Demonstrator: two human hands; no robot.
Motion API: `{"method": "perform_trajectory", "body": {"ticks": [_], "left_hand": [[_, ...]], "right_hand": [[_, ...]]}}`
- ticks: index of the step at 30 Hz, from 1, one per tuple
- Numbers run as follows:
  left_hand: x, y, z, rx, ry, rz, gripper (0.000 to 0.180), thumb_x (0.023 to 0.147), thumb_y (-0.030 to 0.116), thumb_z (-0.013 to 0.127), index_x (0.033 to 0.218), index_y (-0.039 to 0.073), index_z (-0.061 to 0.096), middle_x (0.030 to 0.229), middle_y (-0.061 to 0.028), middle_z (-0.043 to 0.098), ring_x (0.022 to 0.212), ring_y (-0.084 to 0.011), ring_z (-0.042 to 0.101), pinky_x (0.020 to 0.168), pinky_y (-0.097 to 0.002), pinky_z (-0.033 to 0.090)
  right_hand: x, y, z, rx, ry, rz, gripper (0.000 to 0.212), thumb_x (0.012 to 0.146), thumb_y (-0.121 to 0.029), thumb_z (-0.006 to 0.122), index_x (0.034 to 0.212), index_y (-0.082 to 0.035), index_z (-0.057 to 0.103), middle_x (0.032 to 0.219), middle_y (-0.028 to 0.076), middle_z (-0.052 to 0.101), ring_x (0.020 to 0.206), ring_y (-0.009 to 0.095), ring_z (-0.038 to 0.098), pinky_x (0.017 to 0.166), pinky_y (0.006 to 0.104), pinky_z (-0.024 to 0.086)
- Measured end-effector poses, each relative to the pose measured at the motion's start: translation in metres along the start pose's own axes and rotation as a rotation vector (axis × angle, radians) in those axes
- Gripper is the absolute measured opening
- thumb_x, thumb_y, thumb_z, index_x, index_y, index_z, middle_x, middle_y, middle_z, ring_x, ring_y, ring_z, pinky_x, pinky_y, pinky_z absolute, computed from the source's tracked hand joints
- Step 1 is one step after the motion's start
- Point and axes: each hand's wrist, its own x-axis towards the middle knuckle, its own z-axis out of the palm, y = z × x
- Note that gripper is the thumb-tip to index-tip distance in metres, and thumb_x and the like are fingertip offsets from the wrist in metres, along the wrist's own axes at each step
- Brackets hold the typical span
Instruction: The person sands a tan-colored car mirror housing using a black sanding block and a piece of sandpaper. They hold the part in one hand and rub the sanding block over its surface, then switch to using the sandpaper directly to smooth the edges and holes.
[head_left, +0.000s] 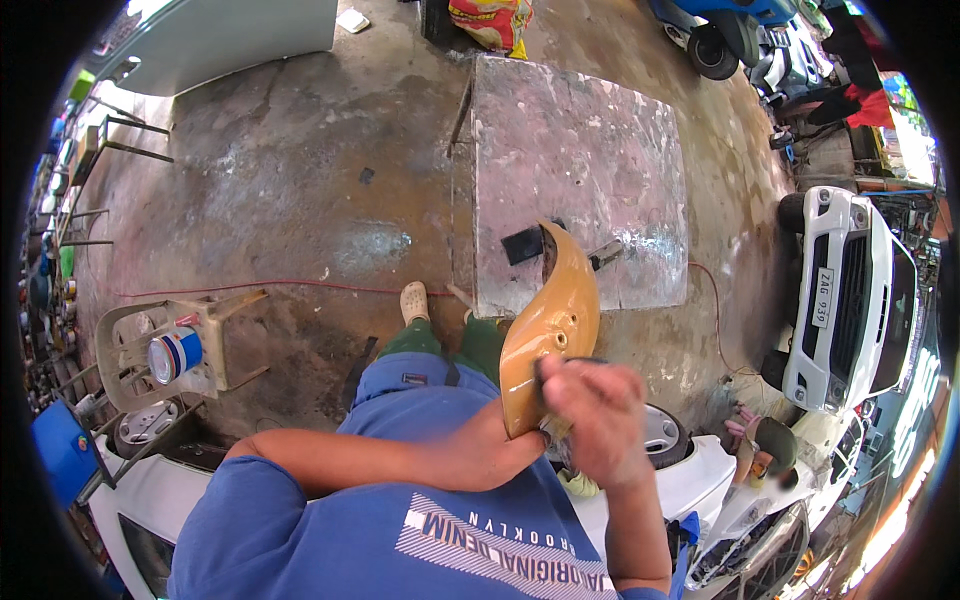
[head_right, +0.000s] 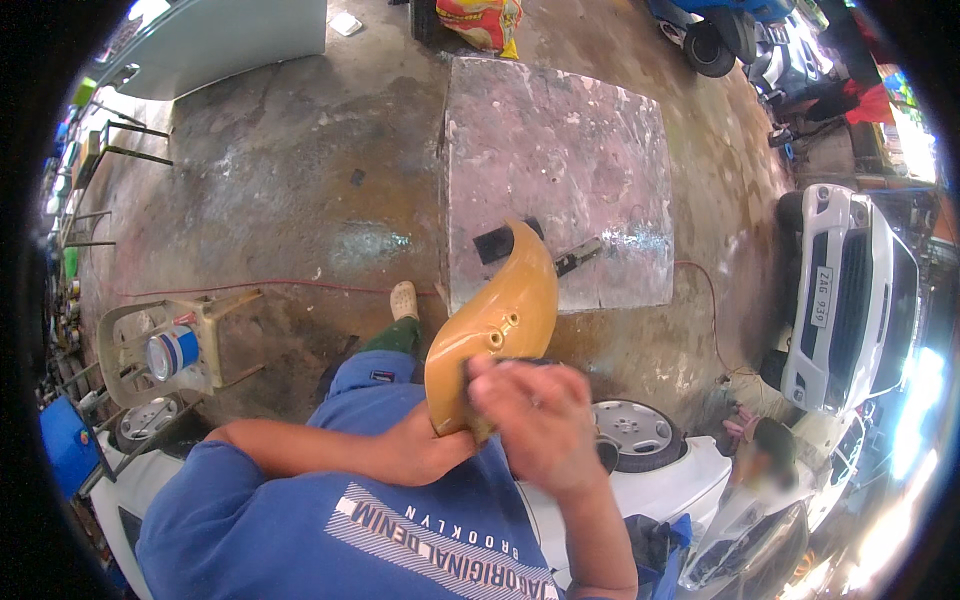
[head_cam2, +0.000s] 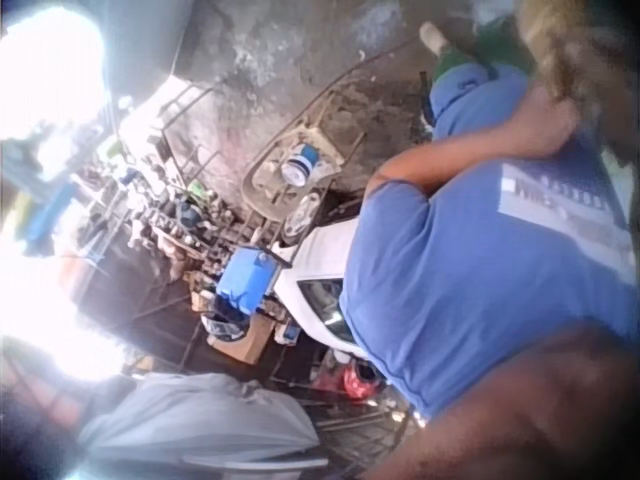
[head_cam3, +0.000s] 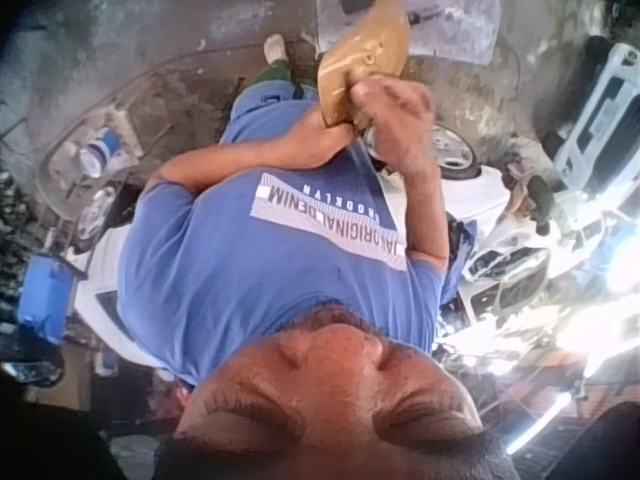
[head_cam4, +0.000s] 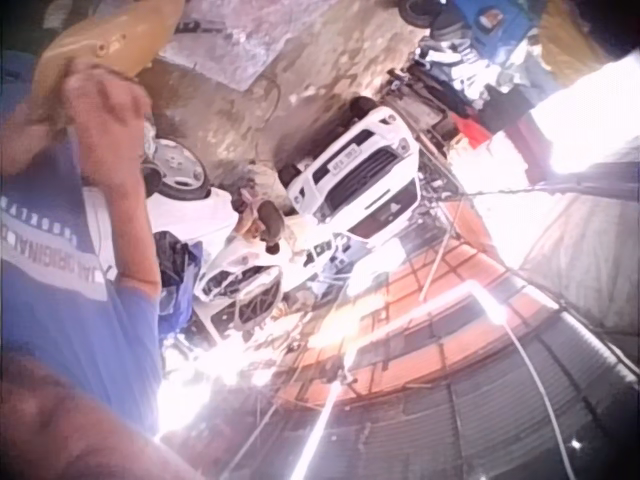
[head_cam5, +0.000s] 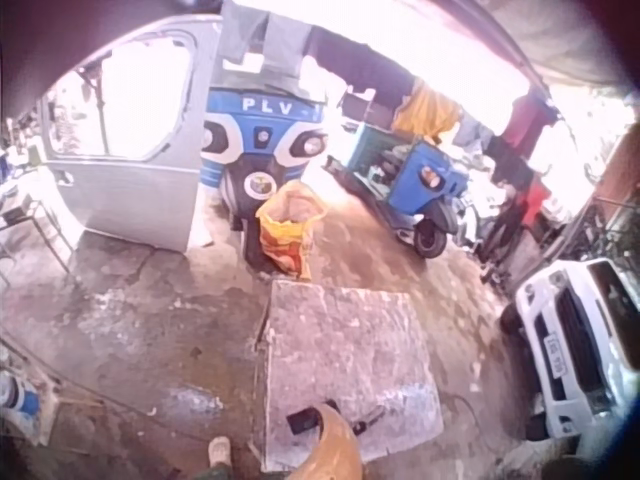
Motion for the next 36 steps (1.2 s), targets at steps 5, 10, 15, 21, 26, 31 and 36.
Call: {"method": "perform_trajectory", "body": {"ticks": [5,10,15,21,26,31,36], "left_hand": [[0.001,0.002,-0.005,0.038,-0.019,0.029,0.043,0.090,0.003,0.054,0.132,0.000,0.049,0.120,-0.0132,0.058,0.112,-0.0233,0.057,0.096,-0.0350,0.046],[0.001,0.007,-0.006,0.094,-0.026,0.014,0.039,0.094,0.006,0.054,0.133,0.001,0.050,0.121,-0.0153,0.060,0.115,-0.0249,0.057,0.097,-0.0358,0.046],[-0.005,0.003,-0.005,-0.001,-0.017,-0.025,0.039,0.093,0.005,0.053,0.132,0.001,0.051,0.120,-0.0126,0.060,0.110,-0.0216,0.057,0.095,-0.0336,0.046],[-0.006,0.022,-0.011,-0.062,0.147,-0.185,0.030,0.100,0.010,0.055,0.128,-0.001,0.054,0.119,-0.0074,0.060,0.108,-0.0113,0.055,0.091,-0.0272,0.046],[-0.002,0.021,-0.012,-0.276,0.360,0.141,0.043,0.098,0.001,0.056,0.139,0.000,0.043,0.132,-0.0087,0.054,0.119,-0.0138,0.053,0.100,-0.0289,0.045],[-0.005,0.033,-0.021,-0.236,0.303,0.005,0.049,0.094,-0.004,0.056,0.141,-0.002,0.044,0.136,-0.0115,0.055,0.123,-0.0168,0.055,0.104,-0.0304,0.045],[-0.009,0.039,-0.019,0.028,0.333,-0.082,0.041,0.093,-0.002,0.058,0.134,-0.004,0.052,0.126,-0.0109,0.062,0.116,-0.0164,0.059,0.100,-0.0295,0.047]], "right_hand": [[0.006,-0.031,-0.001,0.147,-0.007,-0.050,0.035,0.083,-0.005,0.064,0.118,-0.006,0.064,0.127,0.006,0.069,0.112,0.019,0.060,0.092,0.0362,0.044],[-0.002,0.005,0.009,0.026,0.086,0.102,0.033,0.080,-0.008,0.067,0.113,-0.007,0.068,0.126,0.007,0.070,0.112,0.016,0.061,0.095,0.0342,0.045],[-0.009,-0.015,0.013,0.104,0.083,0.019,0.042,0.078,-0.003,0.065,0.120,-0.004,0.064,0.132,0.007,0.066,0.111,0.020,0.062,0.093,0.0360,0.046],[-0.009,-0.003,0.036,0.141,0.183,0.162,0.047,0.075,0.001,0.065,0.122,-0.003,0.066,0.133,0.009,0.065,0.112,0.026,0.061,0.095,0.0376,0.048],[-0.003,-0.012,0.050,0.146,0.251,0.168,0.056,0.074,0.001,0.068,0.129,-0.003,0.062,0.137,0.008,0.063,0.111,0.026,0.059,0.095,0.0373,0.047],[0.000,-0.024,0.040,0.166,0.208,0.274,0.056,0.082,-0.003,0.065,0.137,-0.002,0.056,0.136,0.007,0.063,0.116,0.025,0.057,0.100,0.0377,0.040],[0.017,-0.020,0.030,0.253,0.160,0.402,0.045,0.093,-0.006,0.057,0.137,-0.001,0.055,0.134,0.009,0.064,0.128,0.027,0.052,0.106,0.0426,0.035]]}}
